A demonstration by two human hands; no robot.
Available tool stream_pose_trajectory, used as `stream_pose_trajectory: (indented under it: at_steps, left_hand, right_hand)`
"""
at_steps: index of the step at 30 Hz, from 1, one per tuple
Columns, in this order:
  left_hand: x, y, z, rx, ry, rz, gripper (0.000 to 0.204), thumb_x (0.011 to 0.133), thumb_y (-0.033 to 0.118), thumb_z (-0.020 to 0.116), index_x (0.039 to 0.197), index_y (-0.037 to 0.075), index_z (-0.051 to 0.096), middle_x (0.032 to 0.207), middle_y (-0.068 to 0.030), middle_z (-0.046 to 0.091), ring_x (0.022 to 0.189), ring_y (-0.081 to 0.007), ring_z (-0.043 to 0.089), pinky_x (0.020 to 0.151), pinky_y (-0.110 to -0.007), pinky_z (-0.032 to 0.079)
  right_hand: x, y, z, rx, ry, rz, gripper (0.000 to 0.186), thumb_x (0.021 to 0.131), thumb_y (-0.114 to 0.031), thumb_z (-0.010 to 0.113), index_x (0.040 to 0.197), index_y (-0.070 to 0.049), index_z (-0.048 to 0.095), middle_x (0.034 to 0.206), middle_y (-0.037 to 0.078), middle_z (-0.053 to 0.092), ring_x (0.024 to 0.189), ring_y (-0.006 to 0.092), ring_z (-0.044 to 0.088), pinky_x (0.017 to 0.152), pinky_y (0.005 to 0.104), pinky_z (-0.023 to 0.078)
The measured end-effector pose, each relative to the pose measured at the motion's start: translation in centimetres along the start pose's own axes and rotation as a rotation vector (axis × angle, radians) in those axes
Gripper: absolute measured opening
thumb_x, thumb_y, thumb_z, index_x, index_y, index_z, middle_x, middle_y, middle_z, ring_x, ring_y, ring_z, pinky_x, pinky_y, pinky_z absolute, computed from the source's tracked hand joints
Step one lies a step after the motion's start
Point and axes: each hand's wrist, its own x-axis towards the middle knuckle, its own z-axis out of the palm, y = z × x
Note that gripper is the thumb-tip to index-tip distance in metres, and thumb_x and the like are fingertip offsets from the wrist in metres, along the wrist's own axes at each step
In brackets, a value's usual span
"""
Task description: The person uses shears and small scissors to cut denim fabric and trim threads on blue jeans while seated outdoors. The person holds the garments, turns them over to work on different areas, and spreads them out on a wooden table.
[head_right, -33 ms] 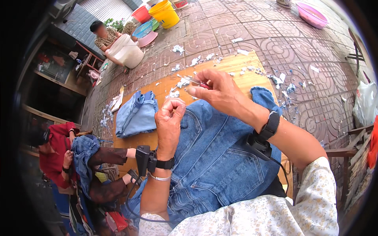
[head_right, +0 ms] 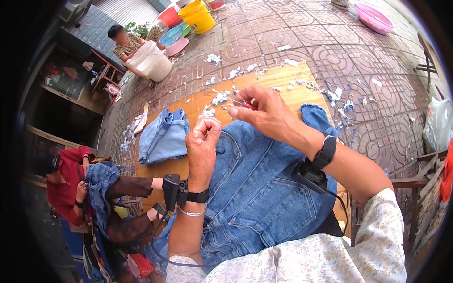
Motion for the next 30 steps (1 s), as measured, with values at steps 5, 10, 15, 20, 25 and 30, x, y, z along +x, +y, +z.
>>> stream_pose_trajectory:
  at_steps: [5, 10, 15, 20, 25, 30]
  left_hand:
    - [0.0, -0.8, -0.1, -0.262, 0.054, -0.078, 0.016, 0.096, 0.014, 0.051, 0.083, 0.004, 0.052, 0.078, -0.0002, 0.055, 0.074, -0.0049, 0.046, 0.071, -0.020, 0.039]
    - [-0.1, -0.5, 0.2, -0.157, 0.062, -0.041, 0.018, 0.097, 0.017, 0.049, 0.084, 0.005, 0.051, 0.077, -0.0021, 0.057, 0.073, -0.0056, 0.048, 0.071, -0.020, 0.039]
    - [-0.2, 0.0, 0.2, -0.182, 0.036, -0.004, 0.018, 0.097, 0.016, 0.047, 0.084, 0.004, 0.050, 0.077, -0.0040, 0.058, 0.072, -0.0073, 0.051, 0.072, -0.022, 0.042]
    - [-0.2, -0.1, 0.4, -0.124, 0.026, 0.000, 0.017, 0.097, 0.014, 0.047, 0.084, 0.004, 0.050, 0.077, -0.0044, 0.059, 0.072, -0.0081, 0.052, 0.072, -0.022, 0.043]
    - [-0.2, -0.2, 0.5, -0.135, 0.037, 0.028, 0.015, 0.096, 0.012, 0.048, 0.084, 0.003, 0.050, 0.077, -0.0043, 0.058, 0.073, -0.0079, 0.052, 0.072, -0.022, 0.044]
    - [-0.3, -0.3, 0.4, -0.116, 0.041, 0.034, 0.014, 0.096, 0.011, 0.048, 0.085, 0.003, 0.050, 0.077, -0.0042, 0.058, 0.073, -0.0080, 0.053, 0.072, -0.022, 0.044]
  right_hand:
    - [-1.5, 0.4, -0.6, -0.060, -0.084, 0.074, 0.033, 0.078, -0.026, 0.074, 0.095, -0.002, 0.061, 0.073, 0.000, 0.055, 0.066, 0.0077, 0.048, 0.058, 0.0252, 0.042]
    - [-1.8, -0.9, -0.3, 0.024, -0.167, 0.048, 0.028, 0.084, -0.025, 0.068, 0.095, -0.001, 0.060, 0.076, 0.002, 0.059, 0.067, 0.0125, 0.052, 0.060, 0.0295, 0.044]
    - [-1.6, -1.6, -0.4, -0.150, -0.349, -0.086, 0.025, 0.086, -0.023, 0.064, 0.092, 0.001, 0.061, 0.073, 0.011, 0.062, 0.066, 0.0215, 0.058, 0.061, 0.0340, 0.046]
    - [-1.6, -1.4, -0.5, -0.195, -0.337, -0.078, 0.024, 0.084, -0.024, 0.065, 0.089, 0.000, 0.063, 0.072, 0.014, 0.063, 0.067, 0.0264, 0.061, 0.060, 0.0361, 0.046]
    - [-1.3, -1.4, -0.4, -0.242, -0.348, -0.081, 0.024, 0.084, -0.024, 0.065, 0.089, -0.001, 0.064, 0.072, 0.014, 0.063, 0.065, 0.0256, 0.061, 0.058, 0.0363, 0.045]
    - [-0.9, -1.5, -0.1, -0.260, -0.356, -0.042, 0.024, 0.084, -0.025, 0.065, 0.086, -0.001, 0.064, 0.069, 0.013, 0.062, 0.063, 0.0243, 0.060, 0.057, 0.0362, 0.044]
